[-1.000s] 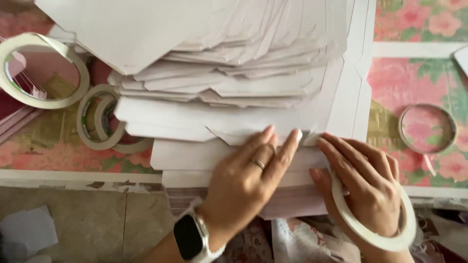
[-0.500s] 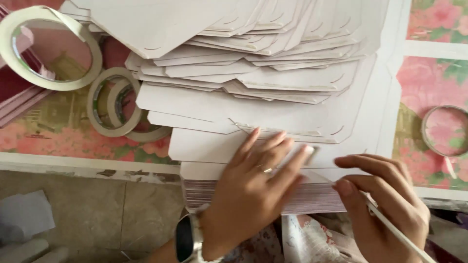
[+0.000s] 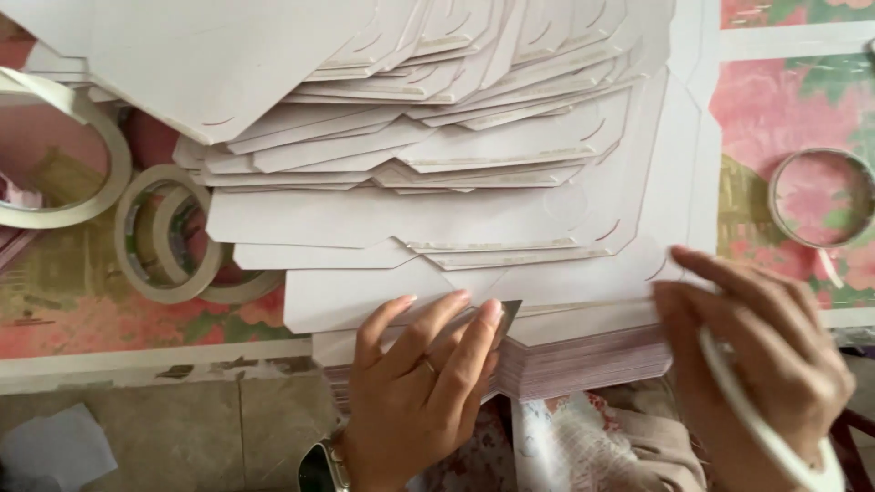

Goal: The person sits at a table and repeatedly applies strips of clear adhesive tape to the edges of a stack of white paper cutouts. They smooth the tape down with their fingers and then lift the stack to inspect the taped edges.

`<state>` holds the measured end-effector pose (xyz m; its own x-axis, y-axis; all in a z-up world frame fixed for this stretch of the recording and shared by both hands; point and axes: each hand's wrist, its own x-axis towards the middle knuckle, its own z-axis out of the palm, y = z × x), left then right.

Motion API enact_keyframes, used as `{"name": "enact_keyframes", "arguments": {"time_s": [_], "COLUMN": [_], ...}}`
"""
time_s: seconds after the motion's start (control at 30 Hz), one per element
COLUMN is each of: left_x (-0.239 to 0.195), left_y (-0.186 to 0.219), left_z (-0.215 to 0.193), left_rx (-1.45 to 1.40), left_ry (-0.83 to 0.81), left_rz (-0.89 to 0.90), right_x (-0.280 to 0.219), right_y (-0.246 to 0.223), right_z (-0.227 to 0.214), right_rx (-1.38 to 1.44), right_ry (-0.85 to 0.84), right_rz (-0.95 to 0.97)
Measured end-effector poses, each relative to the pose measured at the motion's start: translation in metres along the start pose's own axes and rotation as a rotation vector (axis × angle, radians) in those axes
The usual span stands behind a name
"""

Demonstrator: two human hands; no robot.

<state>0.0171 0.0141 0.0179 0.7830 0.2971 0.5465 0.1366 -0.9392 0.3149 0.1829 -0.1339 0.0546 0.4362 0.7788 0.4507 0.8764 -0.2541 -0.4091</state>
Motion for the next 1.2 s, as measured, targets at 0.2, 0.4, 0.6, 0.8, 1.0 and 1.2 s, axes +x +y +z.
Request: {"name": "enact_keyframes", "arguments": {"time_s": [0.2, 0.4, 0.6, 0.8, 1.0, 1.2], "left_x": [-0.009, 0.029, 0.049, 0.042, 0.032, 0.030], "left_y": [0.007, 0.050, 0.045, 0.011, 0.048, 0.044], "left_z": [0.010, 0.028, 0.022, 0.011, 0.020, 0.024], "left_rx": [-0.008, -0.308, -0.229, -0.239, -0.048, 0.142], "left_ry": [0.030, -0.044, -0.031, 0.005, -0.110, -0.193], "left_rz": [-0.069, -0.067, 0.118, -0.170, -0.091, -0.072], "right_x": [-0.006, -0.001, -0.010, -0.008, -0.016, -0.038], "right_y": [0.019, 0.029, 0.031, 0.023, 0.029, 0.020], "right_z": [0.000, -0.005, -0.005, 0.010, 0.004, 0.021], "right_rx": [-0.061, -0.040, -0.086, -0.006, -0.129, 0.061], "right_ry": [0.030, -0.072, 0.089, 0.101, 0.002, 0.206], "right_rz": [0.141, 0.073, -0.008, -0.077, -0.116, -0.162]}}
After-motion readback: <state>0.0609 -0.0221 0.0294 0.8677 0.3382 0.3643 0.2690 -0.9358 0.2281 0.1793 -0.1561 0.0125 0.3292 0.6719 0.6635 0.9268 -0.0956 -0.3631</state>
